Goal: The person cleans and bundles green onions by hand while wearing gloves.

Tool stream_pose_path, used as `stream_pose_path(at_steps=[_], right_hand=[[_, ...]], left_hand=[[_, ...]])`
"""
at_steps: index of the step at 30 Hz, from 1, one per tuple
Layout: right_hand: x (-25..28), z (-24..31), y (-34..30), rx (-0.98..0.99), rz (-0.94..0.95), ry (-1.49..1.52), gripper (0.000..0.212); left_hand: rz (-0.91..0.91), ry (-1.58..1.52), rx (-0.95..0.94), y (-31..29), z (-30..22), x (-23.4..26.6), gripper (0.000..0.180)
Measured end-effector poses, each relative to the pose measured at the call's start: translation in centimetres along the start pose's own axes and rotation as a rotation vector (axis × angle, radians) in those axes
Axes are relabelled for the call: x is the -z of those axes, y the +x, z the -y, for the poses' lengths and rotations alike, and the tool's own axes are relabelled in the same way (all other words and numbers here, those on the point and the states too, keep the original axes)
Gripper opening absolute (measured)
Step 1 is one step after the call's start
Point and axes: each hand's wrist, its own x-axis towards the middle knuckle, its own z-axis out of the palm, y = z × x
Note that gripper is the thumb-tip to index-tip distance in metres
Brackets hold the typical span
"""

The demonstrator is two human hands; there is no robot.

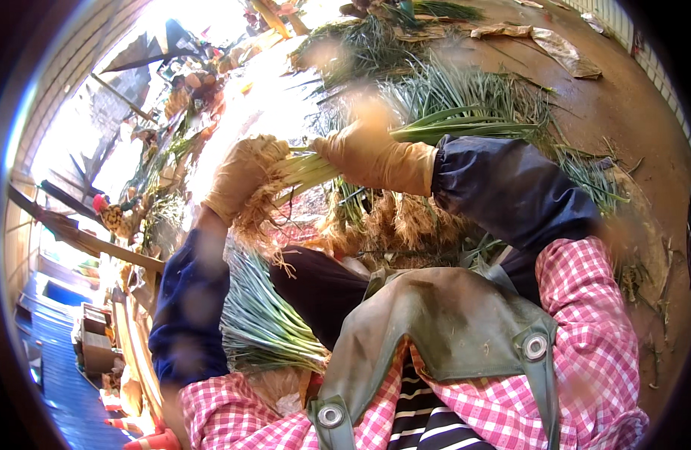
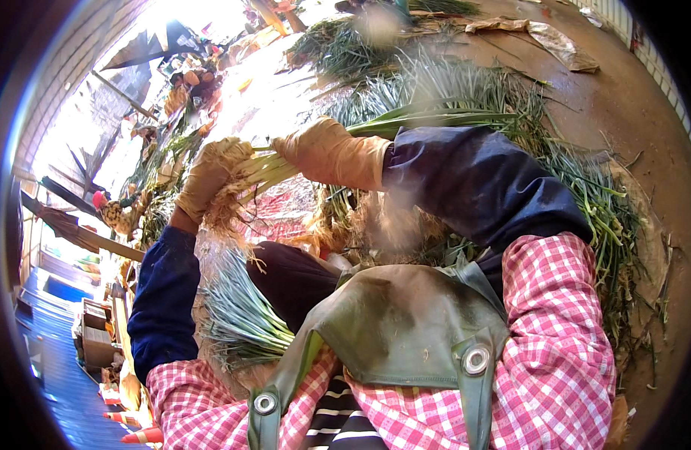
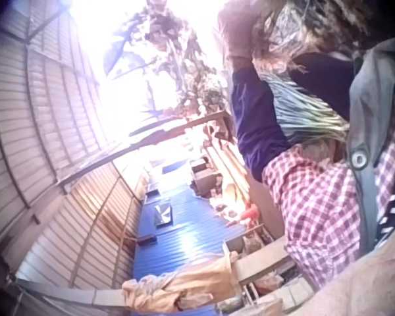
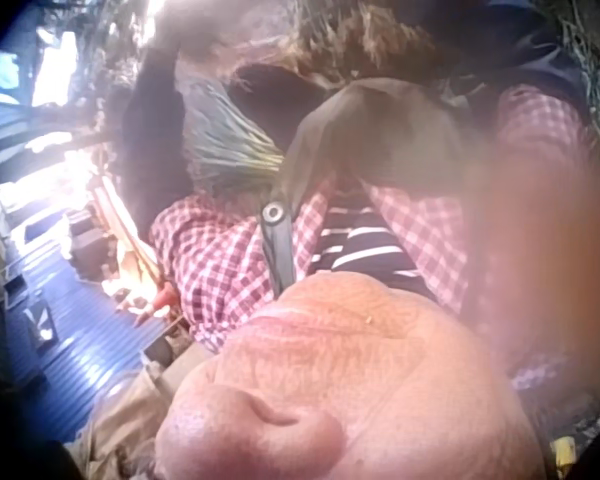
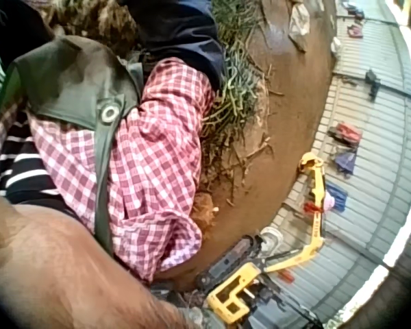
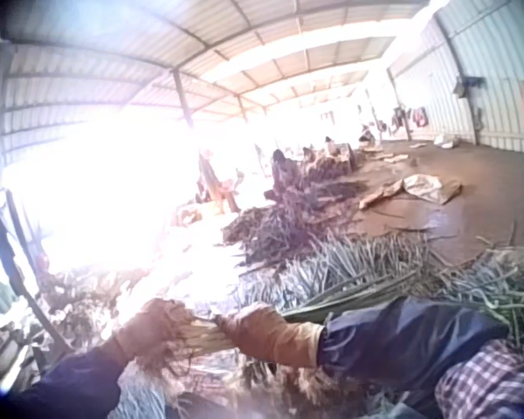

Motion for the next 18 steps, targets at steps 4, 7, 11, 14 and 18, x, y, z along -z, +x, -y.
stream_pose_path(at_steps=[4,7,11,14,18], right_hand=[[-0.1,-0.7,-0.4,0.032,0.012,-0.093,0.019],[-1.0,-1.5,-1.5,0.072,-0.07,-0.021,0.014],[-1.0,-2.9,-1.9,-0.057,0.062,0.057,0.015],[-1.0,-1.9,-1.9,-0.128,-0.033,0.033,0.015],[-1.2,-1.8,-1.9,-0.079,0.029,0.148,0.015]], left_hand=[[-0.236,-0.785,0.505,0.2,0.5,-1.4,0.015],[-0.478,-0.726,0.674,-2.4,3.5,-3.1,0.024],[-0.251,-1.126,1.195,-5.1,5.7,-2.8,0.026],[-0.385,-1.092,0.564,-1.4,1.4,-0.8,0.031],[0.055,-0.861,0.504,-0.1,-0.5,-2.4,0.024]])
